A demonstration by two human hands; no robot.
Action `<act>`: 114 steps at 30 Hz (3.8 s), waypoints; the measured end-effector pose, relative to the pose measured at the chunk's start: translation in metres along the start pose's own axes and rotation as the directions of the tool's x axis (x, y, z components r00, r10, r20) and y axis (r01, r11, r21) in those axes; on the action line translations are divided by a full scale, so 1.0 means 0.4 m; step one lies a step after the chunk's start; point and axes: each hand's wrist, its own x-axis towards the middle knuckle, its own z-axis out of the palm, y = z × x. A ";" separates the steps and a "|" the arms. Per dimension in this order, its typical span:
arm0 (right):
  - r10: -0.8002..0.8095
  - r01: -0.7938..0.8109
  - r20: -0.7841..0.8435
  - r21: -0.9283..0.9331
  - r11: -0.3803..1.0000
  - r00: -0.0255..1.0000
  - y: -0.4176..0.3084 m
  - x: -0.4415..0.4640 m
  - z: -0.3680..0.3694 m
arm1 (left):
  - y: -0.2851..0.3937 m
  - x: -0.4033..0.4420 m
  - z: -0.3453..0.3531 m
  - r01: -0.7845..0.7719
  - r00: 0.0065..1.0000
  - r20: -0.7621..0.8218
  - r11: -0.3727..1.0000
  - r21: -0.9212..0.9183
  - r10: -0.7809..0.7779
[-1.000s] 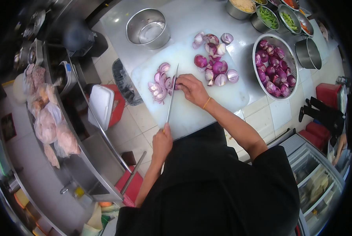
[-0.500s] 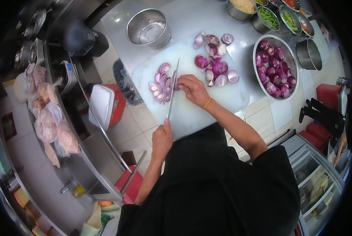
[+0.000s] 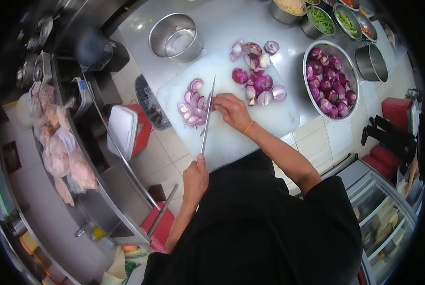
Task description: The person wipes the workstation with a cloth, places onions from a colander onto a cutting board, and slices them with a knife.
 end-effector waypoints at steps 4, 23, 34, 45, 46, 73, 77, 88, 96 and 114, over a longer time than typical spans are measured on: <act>0.008 -0.008 -0.002 -0.019 1.000 1.000 0.003 -0.005 -0.004 | -0.059 0.003 0.059 -0.048 0.998 -0.048 0.997 0.060 0.051; 0.012 -0.012 -0.010 -0.031 0.999 1.000 0.007 -0.007 0.006 | -0.002 0.070 0.018 -0.074 0.997 -0.013 0.997 0.004 0.075; -0.033 0.031 -0.027 -0.086 0.996 0.999 0.007 -0.014 0.008 | -0.052 0.054 0.057 -0.069 0.997 0.028 0.997 0.028 0.069; 0.083 0.101 0.223 -0.702 0.705 0.971 -0.004 0.175 -0.131 | -0.064 0.022 0.012 0.011 0.994 0.113 0.997 -0.071 -0.003; 0.127 0.111 0.276 -0.707 0.699 0.953 0.011 0.180 -0.136 | -0.081 0.027 0.030 -0.025 0.993 0.111 0.998 -0.054 0.031; 0.057 -0.036 0.139 -0.147 0.988 0.989 -0.044 0.007 -0.021 | -0.098 -0.021 0.019 -0.030 0.999 0.025 0.998 0.049 0.028; 0.066 -0.050 0.114 -0.142 0.989 0.991 -0.046 0.001 -0.013 | -0.051 0.055 0.014 -0.059 0.998 0.006 0.998 0.023 0.059; 0.033 -0.015 0.139 -0.125 0.992 0.990 -0.041 0.009 -0.026 | -0.067 0.058 0.038 -0.065 0.998 -0.014 0.997 0.046 0.065; 0.049 -0.037 0.137 -0.090 0.995 0.989 -0.037 0.001 -0.042 | -0.069 -0.025 0.010 -0.017 1.000 -0.010 0.998 0.056 0.017; 0.052 -0.042 0.129 -0.079 0.996 0.990 -0.035 0.001 -0.035 | -0.023 0.071 0.030 -0.062 0.998 -0.012 0.997 0.048 0.063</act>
